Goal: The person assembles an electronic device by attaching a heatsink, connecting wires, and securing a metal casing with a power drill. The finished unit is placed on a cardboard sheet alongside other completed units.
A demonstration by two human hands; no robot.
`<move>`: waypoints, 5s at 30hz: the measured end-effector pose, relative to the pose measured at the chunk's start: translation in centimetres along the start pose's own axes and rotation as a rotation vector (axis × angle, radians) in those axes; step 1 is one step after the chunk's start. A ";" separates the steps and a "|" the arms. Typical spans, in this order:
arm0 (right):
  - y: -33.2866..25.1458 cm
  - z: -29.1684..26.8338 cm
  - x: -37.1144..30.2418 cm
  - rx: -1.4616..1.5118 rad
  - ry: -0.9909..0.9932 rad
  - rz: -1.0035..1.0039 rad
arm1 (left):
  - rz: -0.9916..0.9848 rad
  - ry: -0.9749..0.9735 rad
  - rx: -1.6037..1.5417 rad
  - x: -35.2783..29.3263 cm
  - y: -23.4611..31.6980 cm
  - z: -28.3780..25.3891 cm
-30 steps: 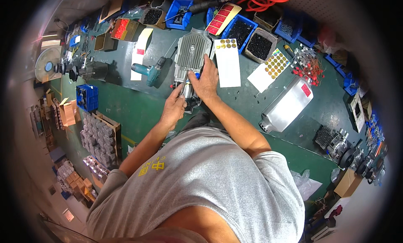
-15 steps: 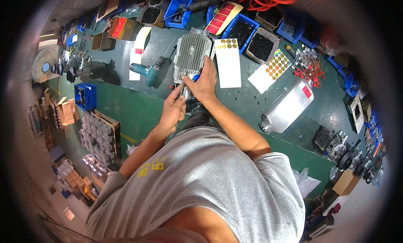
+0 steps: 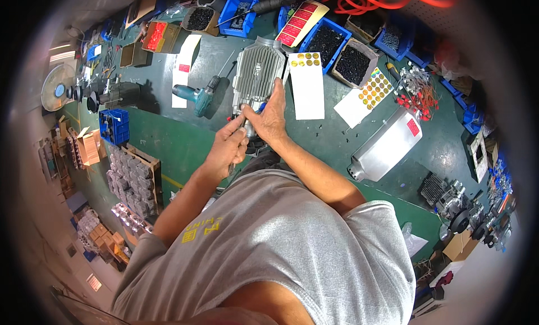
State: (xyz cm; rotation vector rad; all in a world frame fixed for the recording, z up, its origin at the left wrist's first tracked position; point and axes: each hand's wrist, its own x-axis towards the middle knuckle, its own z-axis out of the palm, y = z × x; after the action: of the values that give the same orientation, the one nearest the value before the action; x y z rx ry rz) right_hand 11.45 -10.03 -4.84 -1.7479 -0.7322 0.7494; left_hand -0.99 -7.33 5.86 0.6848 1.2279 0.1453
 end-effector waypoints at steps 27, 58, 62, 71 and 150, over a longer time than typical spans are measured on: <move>0.7 1.6 0.0 0.059 0.051 0.124 | -0.116 0.049 0.021 0.6 1.9 0.3; 2.2 -2.3 1.2 0.007 0.060 -0.031 | 0.120 0.095 0.226 1.8 -2.3 1.7; 3.2 -2.0 1.7 -0.019 0.101 -0.040 | 0.181 0.117 0.253 2.5 -3.4 1.7; 4.0 -1.7 1.7 -0.080 0.140 -0.097 | 0.186 0.134 0.166 2.1 -3.8 3.0; 4.1 -0.7 1.8 0.058 0.160 -0.032 | -0.141 -0.127 0.624 5.2 5.4 -1.7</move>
State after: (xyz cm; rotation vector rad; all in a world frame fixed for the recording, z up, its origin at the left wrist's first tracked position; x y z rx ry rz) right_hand 13.58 -10.08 -8.83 -1.7177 -0.6231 0.5957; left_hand 0.68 0.01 4.31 1.1211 1.1954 -0.4112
